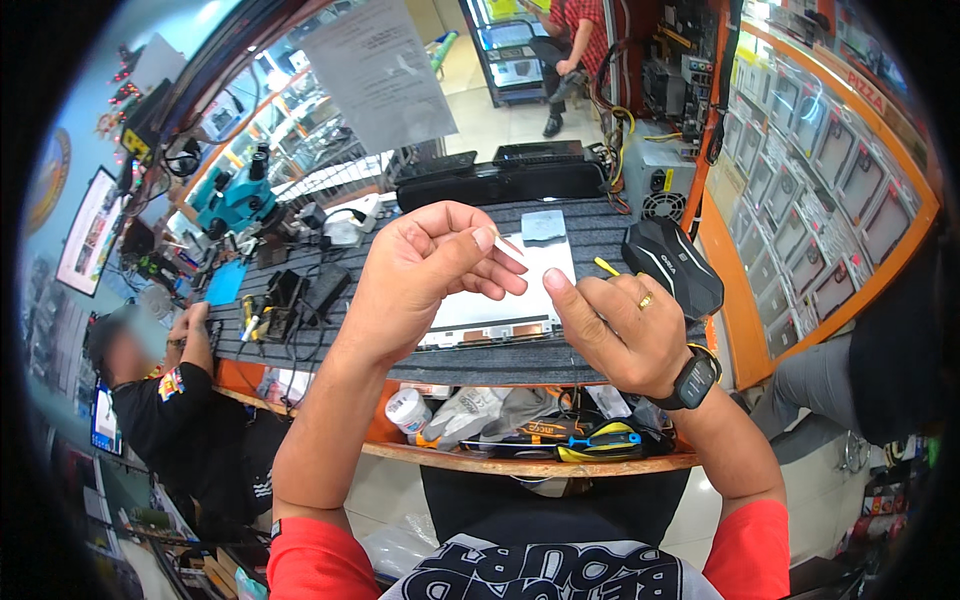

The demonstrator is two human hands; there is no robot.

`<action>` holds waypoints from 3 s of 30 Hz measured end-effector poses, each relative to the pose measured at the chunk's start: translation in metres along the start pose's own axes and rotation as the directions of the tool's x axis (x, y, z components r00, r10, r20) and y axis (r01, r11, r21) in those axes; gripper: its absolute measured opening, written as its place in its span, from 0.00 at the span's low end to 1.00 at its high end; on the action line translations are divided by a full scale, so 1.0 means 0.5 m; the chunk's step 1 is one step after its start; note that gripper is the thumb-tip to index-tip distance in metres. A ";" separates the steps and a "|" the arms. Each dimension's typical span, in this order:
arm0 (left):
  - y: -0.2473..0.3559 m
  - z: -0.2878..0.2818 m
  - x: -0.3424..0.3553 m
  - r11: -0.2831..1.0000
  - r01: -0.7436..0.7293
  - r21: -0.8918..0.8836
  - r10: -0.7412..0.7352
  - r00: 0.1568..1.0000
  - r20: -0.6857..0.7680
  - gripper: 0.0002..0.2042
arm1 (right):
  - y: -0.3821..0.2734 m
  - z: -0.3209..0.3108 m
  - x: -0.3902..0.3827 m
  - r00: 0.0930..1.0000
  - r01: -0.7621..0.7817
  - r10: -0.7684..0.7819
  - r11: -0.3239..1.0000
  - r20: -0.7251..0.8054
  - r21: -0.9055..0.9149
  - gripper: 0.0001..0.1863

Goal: The person manipulates the frame and internal components of a laptop screen assembly on a workbench, using tweezers to handle small wires and adhesive strips.

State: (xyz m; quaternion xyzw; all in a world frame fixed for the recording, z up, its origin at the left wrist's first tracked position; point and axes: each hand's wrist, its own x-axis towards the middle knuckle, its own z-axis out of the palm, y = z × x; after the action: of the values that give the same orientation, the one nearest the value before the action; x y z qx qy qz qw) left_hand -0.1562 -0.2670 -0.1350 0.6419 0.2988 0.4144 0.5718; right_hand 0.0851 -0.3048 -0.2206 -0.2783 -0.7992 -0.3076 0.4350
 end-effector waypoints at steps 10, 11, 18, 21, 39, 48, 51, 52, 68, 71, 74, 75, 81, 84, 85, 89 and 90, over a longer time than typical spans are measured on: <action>0.077 0.027 -0.068 0.996 -0.072 0.056 0.075 0.996 -0.053 0.09 | -0.044 -0.043 0.026 0.999 -0.013 0.016 0.998 -0.047 0.059 0.35; 0.081 0.028 -0.070 0.995 -0.079 0.065 0.082 0.995 -0.051 0.09 | -0.046 -0.046 0.028 0.999 -0.010 0.013 0.998 -0.049 0.055 0.35; 0.099 0.028 -0.082 0.986 -0.102 0.135 0.109 0.993 -0.048 0.09 | -0.059 -0.051 0.034 1.000 -0.020 0.021 0.998 -0.019 0.052 0.37; 0.105 0.031 -0.087 0.981 -0.120 0.155 0.132 0.989 -0.070 0.09 | -0.065 -0.036 0.035 0.997 -0.039 0.041 0.999 -0.059 0.039 0.36; 0.145 0.021 -0.081 0.975 -0.123 0.185 0.133 0.990 -0.040 0.10 | -0.069 -0.026 0.053 0.997 -0.034 0.036 0.999 -0.071 0.022 0.36; 0.134 0.003 -0.088 0.959 -0.109 0.261 0.108 0.994 0.016 0.10 | -0.040 -0.090 0.020 0.942 -0.291 0.314 0.941 -0.123 0.171 0.34; 0.105 0.004 -0.074 0.956 -0.088 0.280 0.067 0.994 0.082 0.09 | -0.006 -0.131 -0.021 0.832 -0.533 0.555 0.804 -0.009 0.265 0.25; 0.101 -0.006 -0.068 0.952 -0.092 0.292 0.065 0.993 0.103 0.09 | 0.014 -0.137 -0.026 0.815 -0.563 0.579 0.779 0.028 0.277 0.21; -0.150 -0.014 0.033 0.903 -0.117 0.414 -0.020 0.949 0.313 0.05 | 0.068 -0.018 -0.202 0.632 -0.576 0.497 0.814 0.594 -0.068 0.08; -0.185 -0.019 0.057 0.909 -0.097 0.405 -0.041 0.947 0.319 0.05 | 0.058 0.046 -0.187 0.605 -0.448 0.441 0.877 0.663 -0.174 0.10; -0.209 -0.036 0.079 0.905 -0.074 0.420 -0.079 0.938 0.337 0.06 | 0.062 0.102 -0.194 0.513 -0.397 0.418 0.890 0.749 -0.225 0.17; -0.218 -0.049 0.082 0.917 -0.088 0.389 -0.053 0.940 0.338 0.06 | 0.061 0.120 -0.200 0.518 -0.410 0.420 0.886 0.745 -0.215 0.17; -0.279 -0.028 0.134 0.920 -0.268 0.284 0.134 0.899 0.416 0.05 | 0.078 0.084 -0.184 0.602 -0.463 0.484 0.860 0.635 -0.216 0.15; -0.285 0.001 0.124 0.900 -0.274 0.339 0.146 0.922 0.359 0.08 | 0.084 0.039 -0.160 0.504 -0.695 0.583 0.712 0.638 -0.102 0.14; -0.306 -0.003 0.121 0.903 -0.286 0.319 0.171 0.923 0.343 0.08 | 0.083 0.039 -0.156 0.456 -0.749 0.602 0.657 0.656 -0.082 0.13; -0.314 0.014 0.132 0.875 -0.354 0.330 0.225 0.901 0.371 0.08 | 0.130 -0.019 -0.206 0.356 -0.858 0.722 0.504 0.594 -0.099 0.13; -0.318 0.016 0.134 0.870 -0.355 0.343 0.225 0.903 0.365 0.08 | 0.150 -0.029 -0.236 0.322 -0.896 0.740 0.439 0.590 -0.061 0.14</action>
State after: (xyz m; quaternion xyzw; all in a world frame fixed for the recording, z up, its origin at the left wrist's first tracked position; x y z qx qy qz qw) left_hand -0.1030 -0.1868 -0.2782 0.8406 0.1816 0.3189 0.3983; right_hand 0.2010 -0.2872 -0.2979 -0.6563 -0.6624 0.1653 0.3214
